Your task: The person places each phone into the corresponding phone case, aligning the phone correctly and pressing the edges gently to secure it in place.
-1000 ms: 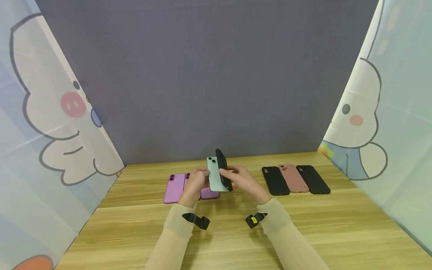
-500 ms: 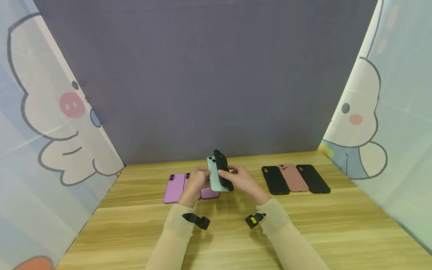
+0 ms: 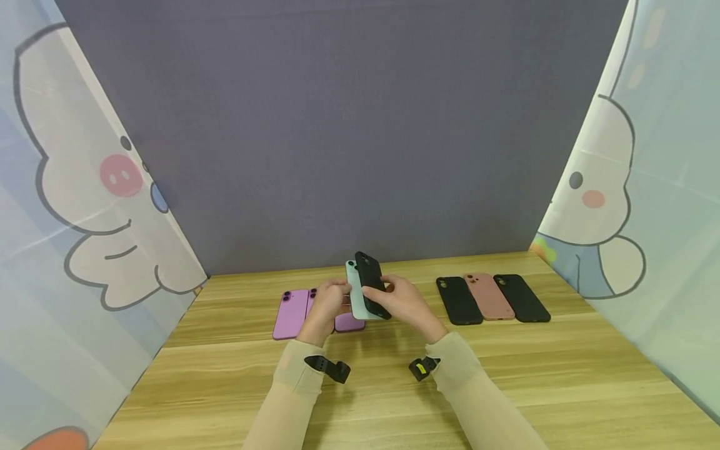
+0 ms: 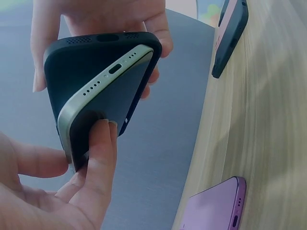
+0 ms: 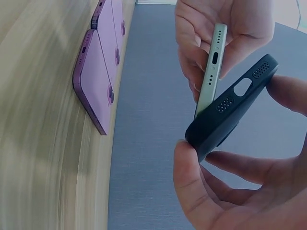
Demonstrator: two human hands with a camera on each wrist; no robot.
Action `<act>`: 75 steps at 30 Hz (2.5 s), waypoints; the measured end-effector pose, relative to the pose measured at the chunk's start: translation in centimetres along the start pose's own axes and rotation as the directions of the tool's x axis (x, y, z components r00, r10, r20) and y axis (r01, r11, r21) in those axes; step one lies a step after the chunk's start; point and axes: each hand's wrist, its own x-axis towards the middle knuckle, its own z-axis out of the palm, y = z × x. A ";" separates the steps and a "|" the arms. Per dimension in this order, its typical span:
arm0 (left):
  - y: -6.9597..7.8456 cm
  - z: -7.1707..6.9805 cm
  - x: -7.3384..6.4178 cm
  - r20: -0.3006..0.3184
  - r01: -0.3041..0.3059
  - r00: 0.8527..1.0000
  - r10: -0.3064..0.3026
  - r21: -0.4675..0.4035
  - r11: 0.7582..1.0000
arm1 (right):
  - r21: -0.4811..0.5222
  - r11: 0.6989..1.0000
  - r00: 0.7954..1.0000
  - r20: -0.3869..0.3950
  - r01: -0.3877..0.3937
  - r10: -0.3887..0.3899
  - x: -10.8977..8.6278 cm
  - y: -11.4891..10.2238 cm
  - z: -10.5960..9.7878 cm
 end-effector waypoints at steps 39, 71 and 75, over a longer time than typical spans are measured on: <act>0.1 0.3 -0.3 0.022 -0.014 1.000 0.013 0.019 1.000 | -0.137 0.990 0.998 -0.066 -0.014 0.005 -0.6 -0.4 0.7; 0.3 0.2 -0.2 0.004 -0.008 1.000 0.008 0.000 1.000 | -0.139 0.990 0.995 -0.094 0.023 -0.036 -0.1 0.0 0.6; 0.4 0.2 -0.4 0.009 -0.008 1.000 0.008 -0.005 1.000 | -0.116 0.993 0.993 -0.107 0.027 -0.040 0.2 0.4 0.3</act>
